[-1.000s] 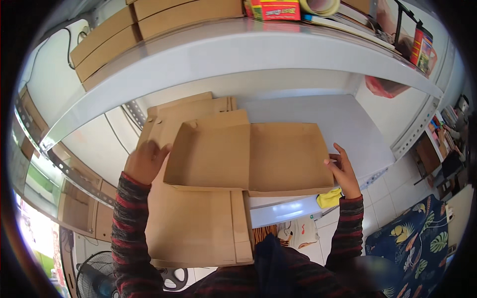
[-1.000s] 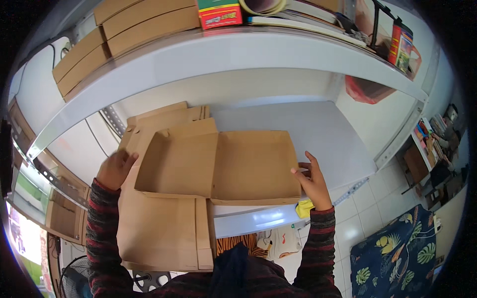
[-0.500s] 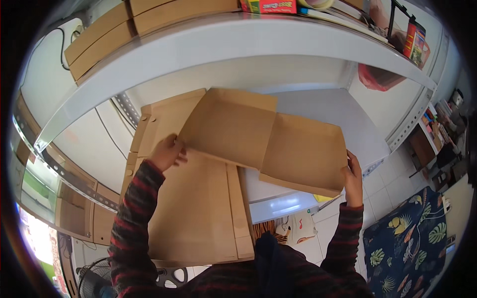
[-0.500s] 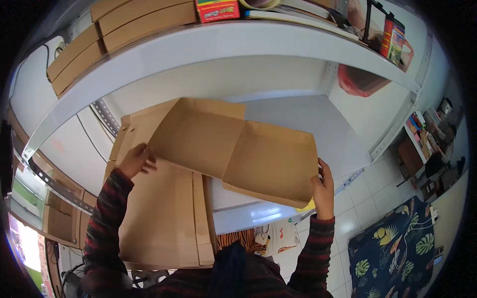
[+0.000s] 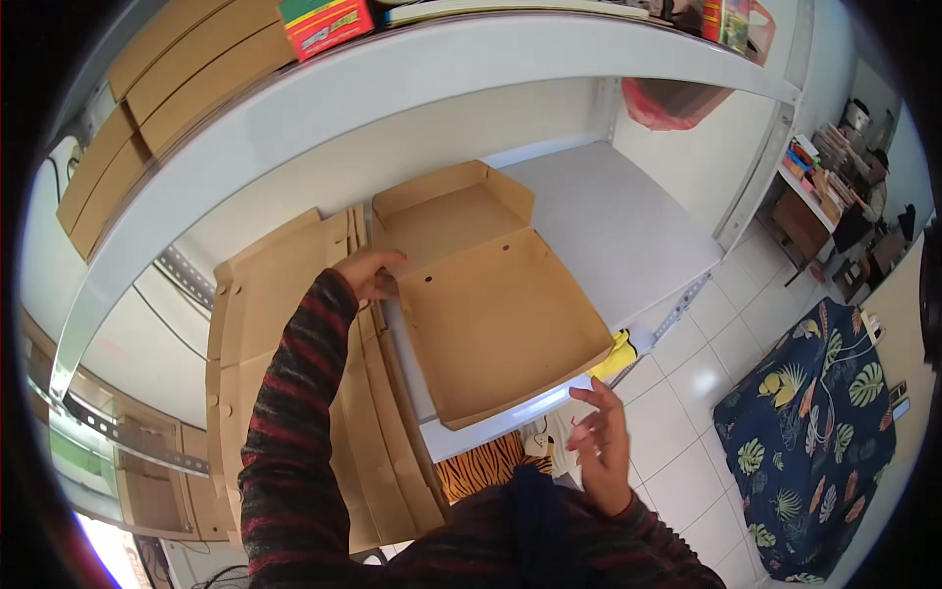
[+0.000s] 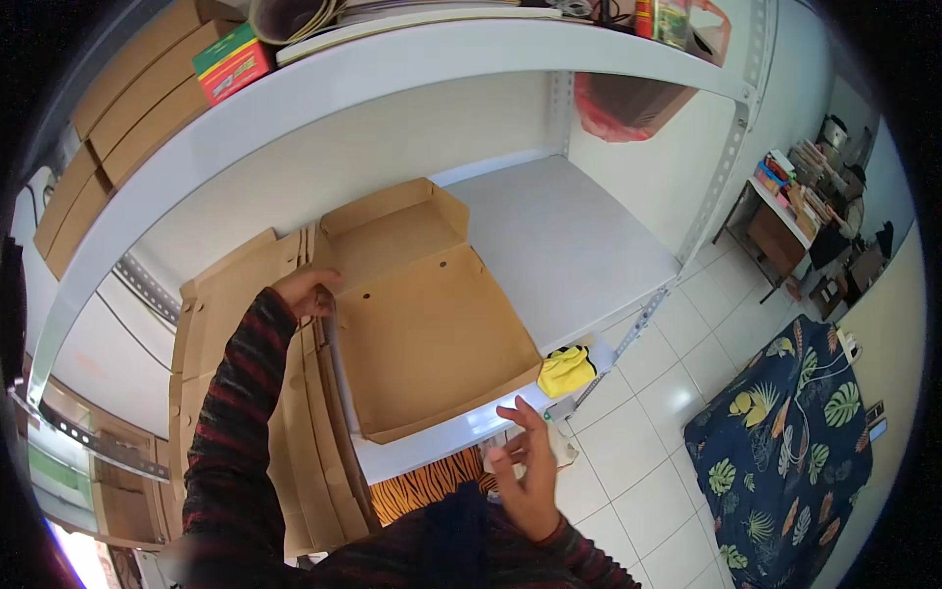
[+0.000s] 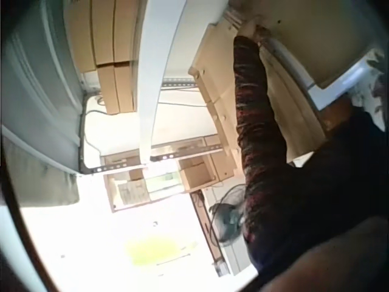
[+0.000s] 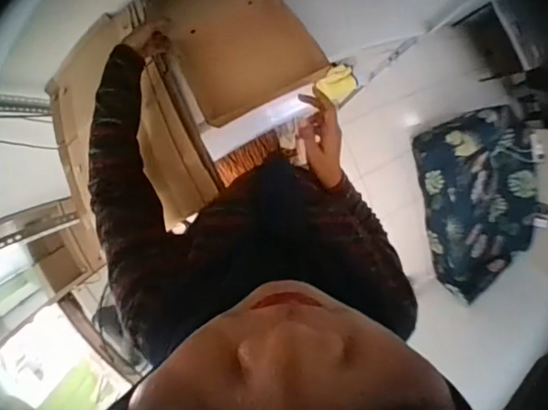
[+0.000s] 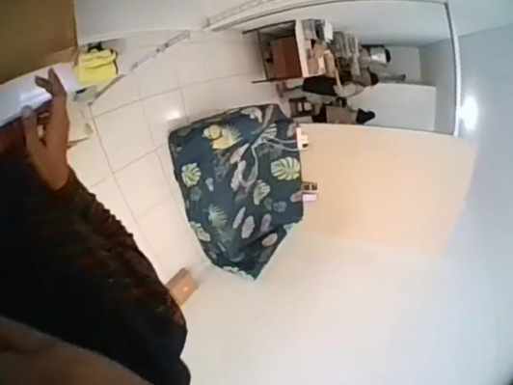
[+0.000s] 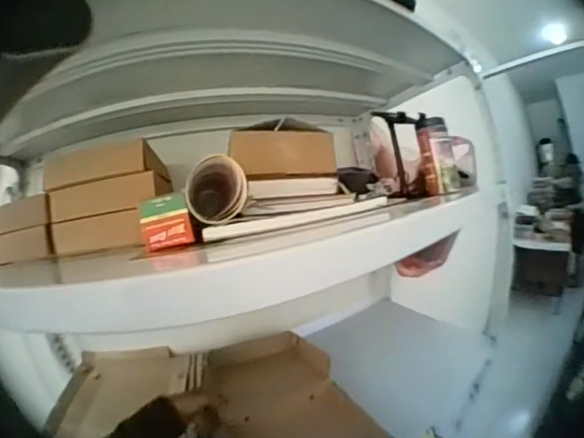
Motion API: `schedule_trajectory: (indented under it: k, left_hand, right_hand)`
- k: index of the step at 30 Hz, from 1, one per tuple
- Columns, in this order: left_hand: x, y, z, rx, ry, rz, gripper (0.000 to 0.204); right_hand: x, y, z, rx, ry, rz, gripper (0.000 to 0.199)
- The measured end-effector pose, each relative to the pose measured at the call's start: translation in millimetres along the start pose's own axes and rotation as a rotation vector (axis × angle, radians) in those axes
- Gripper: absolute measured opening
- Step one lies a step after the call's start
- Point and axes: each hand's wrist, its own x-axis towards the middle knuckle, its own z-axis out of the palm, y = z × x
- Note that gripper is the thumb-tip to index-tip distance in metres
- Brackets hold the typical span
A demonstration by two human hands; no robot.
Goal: The person assembles flat cardboard boxes by folding the sides and locking the tabs into place. They repeatedly pick up flat sheets, fold them into box shapes, and stack the finished boxes on a shelf.
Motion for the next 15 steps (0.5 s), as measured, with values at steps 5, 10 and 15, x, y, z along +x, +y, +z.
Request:
schedule_trajectory:
  k: [5, 10, 15]
  left_hand:
    - [-11.8, 4.1, 15.0, -0.134, 0.079, -0.033, 0.04]
    - [1.6, -13.2, 16.2, -0.198, 0.091, 0.064, 0.042]
    - [-3.2, -9.4, 30.6, -0.092, 0.14, 0.127, 0.039]
  right_hand:
    - [70.0, -23.3, -55.4, -0.236, 0.16, -0.287, 0.034]
    - [178.1, -36.9, -66.3, -0.043, -0.008, -0.111, 0.036]
    - [266.7, 25.4, -45.6, -0.287, -0.095, -0.022, 0.047]
